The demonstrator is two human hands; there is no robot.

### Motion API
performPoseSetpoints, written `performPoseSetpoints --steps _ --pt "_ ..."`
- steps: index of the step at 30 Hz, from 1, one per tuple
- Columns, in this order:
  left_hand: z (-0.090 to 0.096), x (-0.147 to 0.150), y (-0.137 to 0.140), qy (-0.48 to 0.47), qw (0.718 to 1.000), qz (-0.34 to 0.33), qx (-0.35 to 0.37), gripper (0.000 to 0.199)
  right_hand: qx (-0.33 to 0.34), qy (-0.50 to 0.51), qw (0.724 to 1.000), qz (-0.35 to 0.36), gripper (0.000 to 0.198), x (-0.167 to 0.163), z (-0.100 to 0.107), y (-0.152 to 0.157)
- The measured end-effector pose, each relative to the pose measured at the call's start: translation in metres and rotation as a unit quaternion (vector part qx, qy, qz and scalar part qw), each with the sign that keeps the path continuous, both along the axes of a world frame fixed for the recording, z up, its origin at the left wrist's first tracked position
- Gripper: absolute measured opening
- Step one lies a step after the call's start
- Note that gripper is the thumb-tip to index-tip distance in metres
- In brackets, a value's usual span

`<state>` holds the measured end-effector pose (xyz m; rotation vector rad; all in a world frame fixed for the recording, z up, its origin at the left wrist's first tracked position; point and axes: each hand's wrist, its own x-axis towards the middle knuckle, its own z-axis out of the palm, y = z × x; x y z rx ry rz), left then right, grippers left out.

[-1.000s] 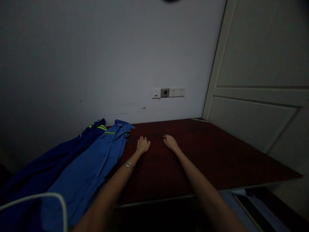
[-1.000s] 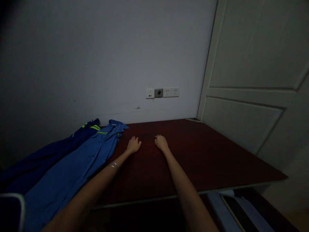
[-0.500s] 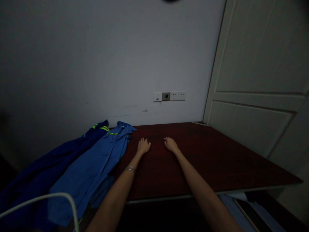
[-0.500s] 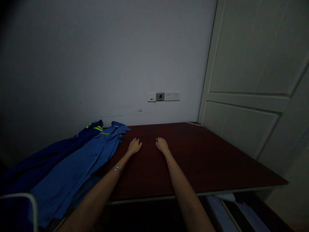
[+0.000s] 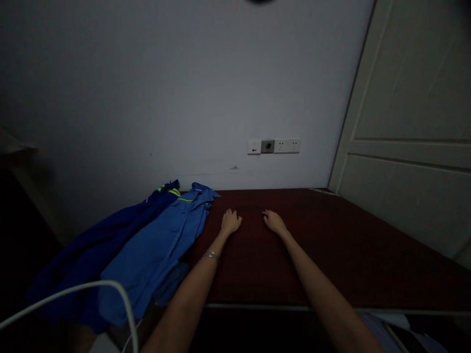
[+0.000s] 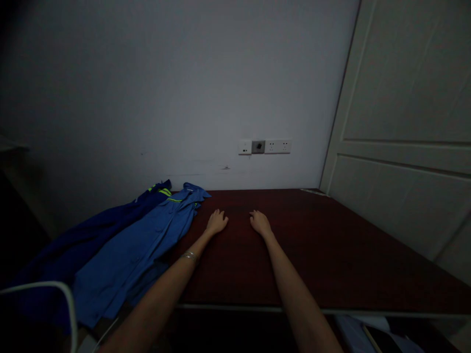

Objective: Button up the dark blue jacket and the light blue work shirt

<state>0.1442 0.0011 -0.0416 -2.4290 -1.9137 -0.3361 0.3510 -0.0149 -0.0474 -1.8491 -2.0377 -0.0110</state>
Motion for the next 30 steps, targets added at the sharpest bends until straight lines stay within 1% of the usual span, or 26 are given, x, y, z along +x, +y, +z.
performPoseSetpoints --steps 13,30 --pt "-0.002 -0.001 0.000 0.003 1.000 0.000 0.009 0.049 -0.007 -0.010 1.000 0.006 0.041 0.001 -0.001 0.001" --pt "-0.010 0.000 0.006 0.012 1.000 -0.009 -0.018 0.056 -0.004 -0.027 1.000 0.014 0.043 0.000 -0.004 0.000"
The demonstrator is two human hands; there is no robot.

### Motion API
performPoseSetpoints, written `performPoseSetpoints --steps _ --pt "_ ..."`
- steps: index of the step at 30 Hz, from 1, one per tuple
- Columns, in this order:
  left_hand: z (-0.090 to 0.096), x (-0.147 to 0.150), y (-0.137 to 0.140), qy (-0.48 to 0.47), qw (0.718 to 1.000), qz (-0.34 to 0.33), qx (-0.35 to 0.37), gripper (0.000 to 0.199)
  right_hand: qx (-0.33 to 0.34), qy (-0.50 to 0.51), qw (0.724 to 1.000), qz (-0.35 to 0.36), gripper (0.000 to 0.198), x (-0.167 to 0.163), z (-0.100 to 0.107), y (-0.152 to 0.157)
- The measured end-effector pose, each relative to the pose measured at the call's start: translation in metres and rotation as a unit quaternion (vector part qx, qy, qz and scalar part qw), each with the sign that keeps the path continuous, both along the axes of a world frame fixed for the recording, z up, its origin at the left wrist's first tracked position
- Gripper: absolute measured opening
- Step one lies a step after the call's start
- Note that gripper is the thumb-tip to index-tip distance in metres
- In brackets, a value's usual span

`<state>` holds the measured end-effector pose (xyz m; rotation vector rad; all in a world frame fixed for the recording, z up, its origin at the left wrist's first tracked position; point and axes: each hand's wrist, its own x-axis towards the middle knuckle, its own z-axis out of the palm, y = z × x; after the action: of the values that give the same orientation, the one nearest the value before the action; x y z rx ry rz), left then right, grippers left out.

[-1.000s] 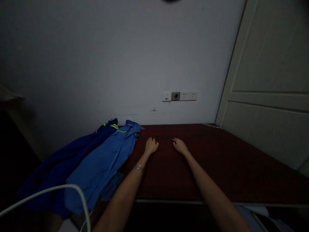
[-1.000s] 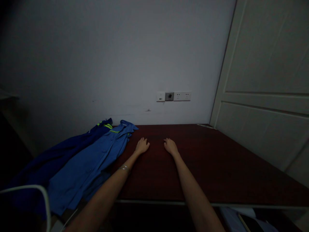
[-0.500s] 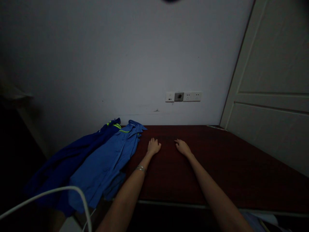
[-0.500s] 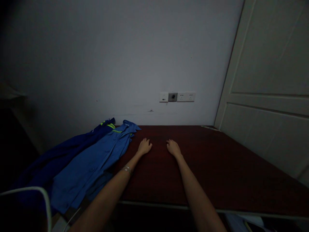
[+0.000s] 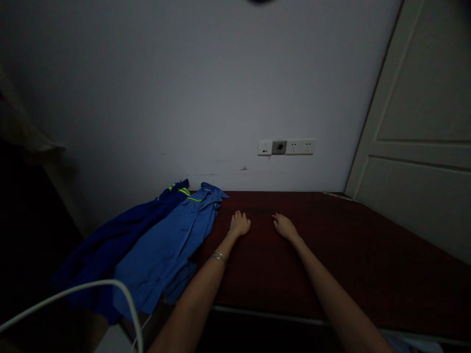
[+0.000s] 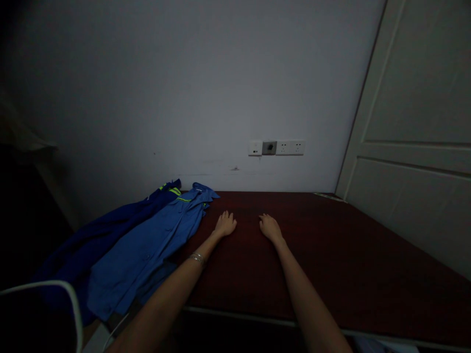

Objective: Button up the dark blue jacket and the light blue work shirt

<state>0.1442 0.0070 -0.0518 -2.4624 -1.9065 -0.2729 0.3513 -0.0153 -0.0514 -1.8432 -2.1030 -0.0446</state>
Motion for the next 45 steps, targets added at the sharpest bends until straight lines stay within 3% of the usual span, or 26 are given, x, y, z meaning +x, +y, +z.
performPoseSetpoints --steps 25,45 --pt "0.003 0.002 -0.008 -0.041 0.998 0.023 0.033 0.053 -0.011 0.024 1.000 0.008 0.044 0.005 -0.005 0.003" --pt "0.004 0.004 -0.012 -0.046 0.998 0.025 0.017 0.055 0.007 0.018 1.000 0.012 0.046 0.010 -0.027 0.017"
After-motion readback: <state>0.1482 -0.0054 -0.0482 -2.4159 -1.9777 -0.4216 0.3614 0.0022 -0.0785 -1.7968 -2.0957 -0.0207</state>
